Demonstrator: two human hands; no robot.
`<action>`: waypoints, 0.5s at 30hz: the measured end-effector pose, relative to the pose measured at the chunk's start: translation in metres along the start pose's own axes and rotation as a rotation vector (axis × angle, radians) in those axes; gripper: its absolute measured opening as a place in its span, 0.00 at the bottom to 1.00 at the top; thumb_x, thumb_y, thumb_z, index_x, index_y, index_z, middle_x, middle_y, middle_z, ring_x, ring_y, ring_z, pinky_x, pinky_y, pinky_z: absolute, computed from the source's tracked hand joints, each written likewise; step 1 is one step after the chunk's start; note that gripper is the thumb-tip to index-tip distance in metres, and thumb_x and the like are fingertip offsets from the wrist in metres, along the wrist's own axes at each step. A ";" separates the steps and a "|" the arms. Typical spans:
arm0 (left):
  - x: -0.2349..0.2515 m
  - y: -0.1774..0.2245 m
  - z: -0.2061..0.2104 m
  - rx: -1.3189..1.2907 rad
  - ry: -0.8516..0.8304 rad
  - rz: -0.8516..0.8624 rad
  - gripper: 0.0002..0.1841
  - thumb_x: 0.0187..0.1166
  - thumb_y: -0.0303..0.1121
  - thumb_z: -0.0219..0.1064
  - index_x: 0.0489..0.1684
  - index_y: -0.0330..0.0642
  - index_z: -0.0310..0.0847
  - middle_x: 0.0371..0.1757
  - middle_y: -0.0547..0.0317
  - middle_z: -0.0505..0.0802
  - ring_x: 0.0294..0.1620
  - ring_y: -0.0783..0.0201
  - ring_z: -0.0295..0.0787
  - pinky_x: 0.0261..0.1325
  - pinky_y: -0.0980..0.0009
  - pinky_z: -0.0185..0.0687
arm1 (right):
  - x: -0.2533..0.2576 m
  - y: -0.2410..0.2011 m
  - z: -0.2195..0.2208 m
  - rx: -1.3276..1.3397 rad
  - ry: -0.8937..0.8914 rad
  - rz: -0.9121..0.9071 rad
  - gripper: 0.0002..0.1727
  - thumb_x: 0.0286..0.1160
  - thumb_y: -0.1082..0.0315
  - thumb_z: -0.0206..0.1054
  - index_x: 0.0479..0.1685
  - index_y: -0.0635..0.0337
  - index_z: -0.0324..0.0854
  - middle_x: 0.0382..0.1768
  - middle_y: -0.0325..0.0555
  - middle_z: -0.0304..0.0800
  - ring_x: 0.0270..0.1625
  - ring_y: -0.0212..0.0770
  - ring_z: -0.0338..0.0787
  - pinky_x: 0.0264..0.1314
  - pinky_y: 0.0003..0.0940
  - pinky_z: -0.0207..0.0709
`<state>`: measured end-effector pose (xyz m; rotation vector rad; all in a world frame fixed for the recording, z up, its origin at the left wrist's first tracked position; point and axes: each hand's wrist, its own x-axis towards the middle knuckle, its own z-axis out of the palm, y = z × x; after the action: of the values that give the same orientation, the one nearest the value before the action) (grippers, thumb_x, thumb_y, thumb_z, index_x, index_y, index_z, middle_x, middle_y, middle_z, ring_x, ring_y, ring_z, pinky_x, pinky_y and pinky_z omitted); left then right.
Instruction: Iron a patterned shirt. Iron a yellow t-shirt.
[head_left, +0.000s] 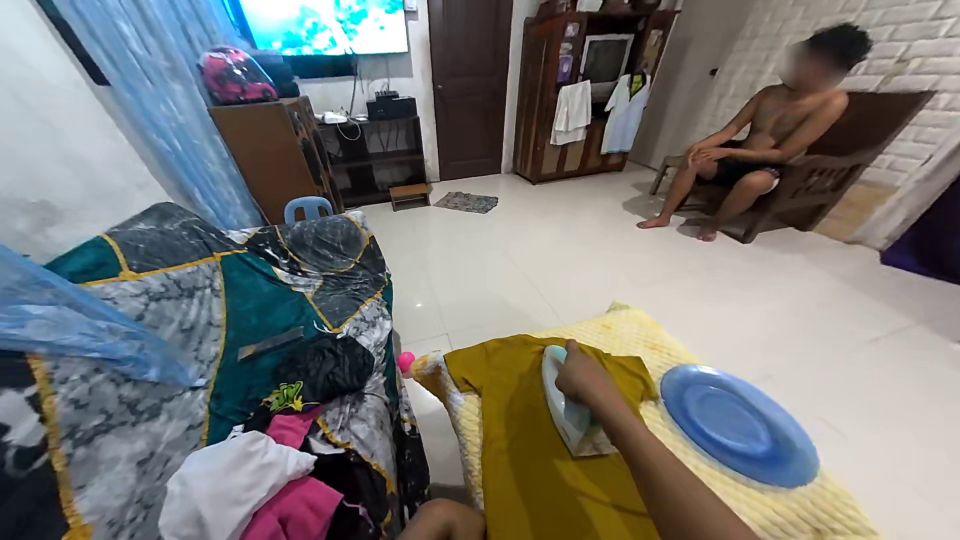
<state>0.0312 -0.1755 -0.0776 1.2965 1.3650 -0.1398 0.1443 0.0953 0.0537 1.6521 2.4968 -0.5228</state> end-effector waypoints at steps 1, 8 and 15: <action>0.004 -0.002 0.001 0.018 0.004 -0.015 0.37 0.73 0.65 0.70 0.58 0.35 0.86 0.51 0.42 0.94 0.51 0.48 0.89 0.53 0.43 0.79 | -0.009 0.004 0.002 0.001 -0.018 -0.003 0.48 0.62 0.61 0.75 0.88 0.54 0.56 0.57 0.64 0.90 0.60 0.65 0.92 0.58 0.68 0.84; 0.006 0.002 -0.003 0.035 0.068 -0.083 0.46 0.59 0.71 0.78 0.60 0.31 0.87 0.58 0.36 0.93 0.65 0.38 0.88 0.70 0.30 0.74 | -0.123 0.026 0.027 -0.025 -0.129 0.031 0.37 0.79 0.47 0.66 0.85 0.47 0.61 0.48 0.57 0.93 0.51 0.61 0.95 0.53 0.64 0.86; 0.004 -0.002 -0.008 0.029 0.037 -0.053 0.47 0.59 0.71 0.77 0.60 0.32 0.87 0.59 0.37 0.93 0.65 0.40 0.88 0.71 0.31 0.75 | -0.135 0.014 0.034 -0.056 -0.159 0.098 0.35 0.80 0.52 0.65 0.86 0.45 0.60 0.46 0.55 0.93 0.49 0.58 0.95 0.50 0.61 0.88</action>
<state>0.0258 -0.1689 -0.0794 1.2931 1.4341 -0.1734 0.2086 -0.0291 0.0548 1.6344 2.2850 -0.5454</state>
